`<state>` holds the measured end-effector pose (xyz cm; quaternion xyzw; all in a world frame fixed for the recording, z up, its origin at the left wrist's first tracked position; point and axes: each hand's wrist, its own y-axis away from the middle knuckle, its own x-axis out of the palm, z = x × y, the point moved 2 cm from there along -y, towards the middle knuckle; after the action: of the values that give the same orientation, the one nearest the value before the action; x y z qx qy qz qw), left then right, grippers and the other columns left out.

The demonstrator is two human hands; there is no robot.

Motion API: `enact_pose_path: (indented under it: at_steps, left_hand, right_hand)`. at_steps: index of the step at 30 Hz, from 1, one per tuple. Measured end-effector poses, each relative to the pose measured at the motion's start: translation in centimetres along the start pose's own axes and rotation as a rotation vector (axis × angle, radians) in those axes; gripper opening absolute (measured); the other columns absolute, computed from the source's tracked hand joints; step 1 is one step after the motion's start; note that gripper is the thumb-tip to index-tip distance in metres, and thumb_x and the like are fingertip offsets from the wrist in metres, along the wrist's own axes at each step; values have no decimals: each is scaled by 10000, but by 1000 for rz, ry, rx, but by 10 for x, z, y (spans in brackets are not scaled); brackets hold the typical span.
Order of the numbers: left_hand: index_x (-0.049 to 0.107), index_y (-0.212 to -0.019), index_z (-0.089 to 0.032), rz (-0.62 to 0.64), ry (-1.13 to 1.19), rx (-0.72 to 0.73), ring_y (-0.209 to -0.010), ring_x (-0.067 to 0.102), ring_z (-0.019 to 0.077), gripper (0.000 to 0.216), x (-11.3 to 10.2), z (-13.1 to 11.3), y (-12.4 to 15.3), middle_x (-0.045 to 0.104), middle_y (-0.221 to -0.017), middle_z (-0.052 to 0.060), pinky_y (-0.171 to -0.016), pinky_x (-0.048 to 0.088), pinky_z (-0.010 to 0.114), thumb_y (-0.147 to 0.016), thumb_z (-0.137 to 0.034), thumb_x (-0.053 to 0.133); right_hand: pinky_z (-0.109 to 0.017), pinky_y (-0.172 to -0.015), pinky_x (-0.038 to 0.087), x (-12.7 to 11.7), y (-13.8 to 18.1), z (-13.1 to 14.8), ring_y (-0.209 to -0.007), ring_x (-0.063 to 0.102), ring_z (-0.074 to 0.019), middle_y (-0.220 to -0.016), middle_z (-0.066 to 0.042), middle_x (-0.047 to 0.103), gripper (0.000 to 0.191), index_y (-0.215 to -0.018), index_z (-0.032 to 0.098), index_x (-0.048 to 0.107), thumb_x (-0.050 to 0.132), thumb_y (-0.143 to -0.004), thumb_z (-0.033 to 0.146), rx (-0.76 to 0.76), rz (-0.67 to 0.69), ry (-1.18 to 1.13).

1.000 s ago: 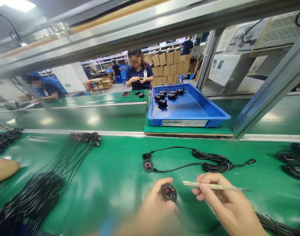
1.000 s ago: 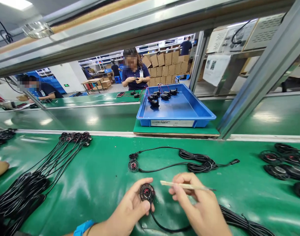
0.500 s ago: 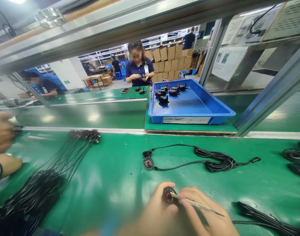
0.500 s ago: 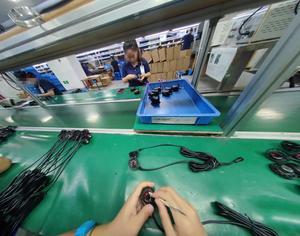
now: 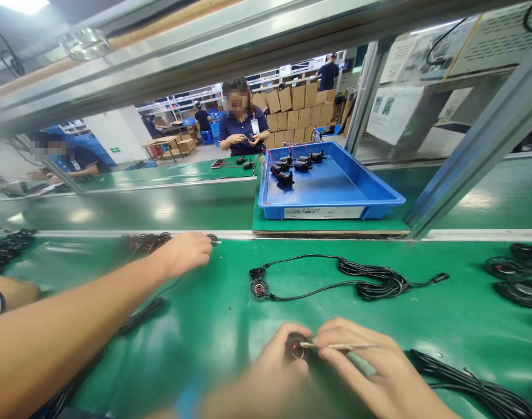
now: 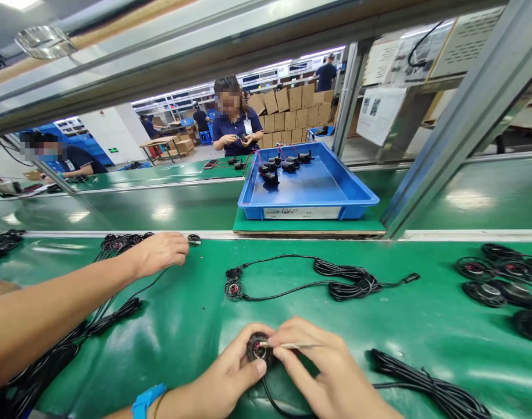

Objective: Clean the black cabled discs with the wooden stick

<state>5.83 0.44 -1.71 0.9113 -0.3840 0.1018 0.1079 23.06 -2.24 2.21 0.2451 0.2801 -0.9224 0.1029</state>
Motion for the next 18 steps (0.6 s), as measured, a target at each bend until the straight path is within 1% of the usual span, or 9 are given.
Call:
enact_pose_path:
  at_steps: [2, 4, 8, 10, 12, 15, 18]
  left_hand:
    - [494, -1138, -180, -5, 23, -50, -897, 450, 176, 591, -1, -3, 0, 481, -947, 30, -821, 368, 300, -753, -569, 717]
    - [494, -1108, -180, -3, 59, -81, -849, 423, 157, 603, 0, -5, 0, 467, -910, 13, -786, 348, 282, -718, -558, 755]
    - [524, -1039, -188, 13, 106, -93, -867, 424, 164, 514, 3, -7, 0, 462, -899, 4, -819, 331, 293, -714, -495, 778]
    - [541, -1011, -195, 27, 105, -98, -882, 429, 172, 453, 3, -7, 1, 459, -904, 5, -832, 331, 301, -725, -459, 772]
    - [553, -983, -196, 36, 94, -100, -891, 429, 175, 405, 3, -7, 1, 456, -905, 5, -844, 333, 307, -734, -436, 764]
    - [567, -965, -195, 43, 80, -104, -889, 427, 177, 356, 3, -10, 2, 451, -892, 4, -856, 340, 314, -752, -419, 744]
    - [559, -982, -198, 51, 94, -130, -850, 427, 169, 366, 4, -11, 1, 444, -868, -2, -842, 344, 313, -759, -432, 731]
  right_hand:
    - [-200, -734, 518, -4, -1, 0, -844, 646, -116, -916, -8, 666, 181, -952, 237, 637, 539, -909, 91, 14, 24, -41]
    - [-200, -743, 517, -2, -1, -2, -846, 652, -113, -927, -5, 670, 170, -913, 235, 641, 554, -888, 92, 40, 71, -68]
    - [-231, -776, 520, 8, 3, -5, -868, 652, -124, -940, -20, 672, 170, -892, 219, 641, 527, -880, 94, 100, 146, -108]
    - [-238, -771, 522, 10, 4, -5, -862, 650, -123, -936, -23, 673, 175, -891, 215, 634, 509, -885, 94, 112, 149, -110]
    - [-238, -765, 525, 11, 3, -3, -858, 651, -119, -934, -23, 673, 181, -917, 214, 626, 498, -891, 89, 88, 136, -97]
    - [-234, -769, 525, 11, 1, -2, -859, 651, -114, -937, -21, 675, 186, -965, 215, 619, 506, -894, 85, 5, 111, -42]
    - [-238, -741, 525, 13, 1, -2, -829, 646, -123, -908, -22, 669, 168, -967, 213, 614, 517, -895, 97, -41, 82, 47]
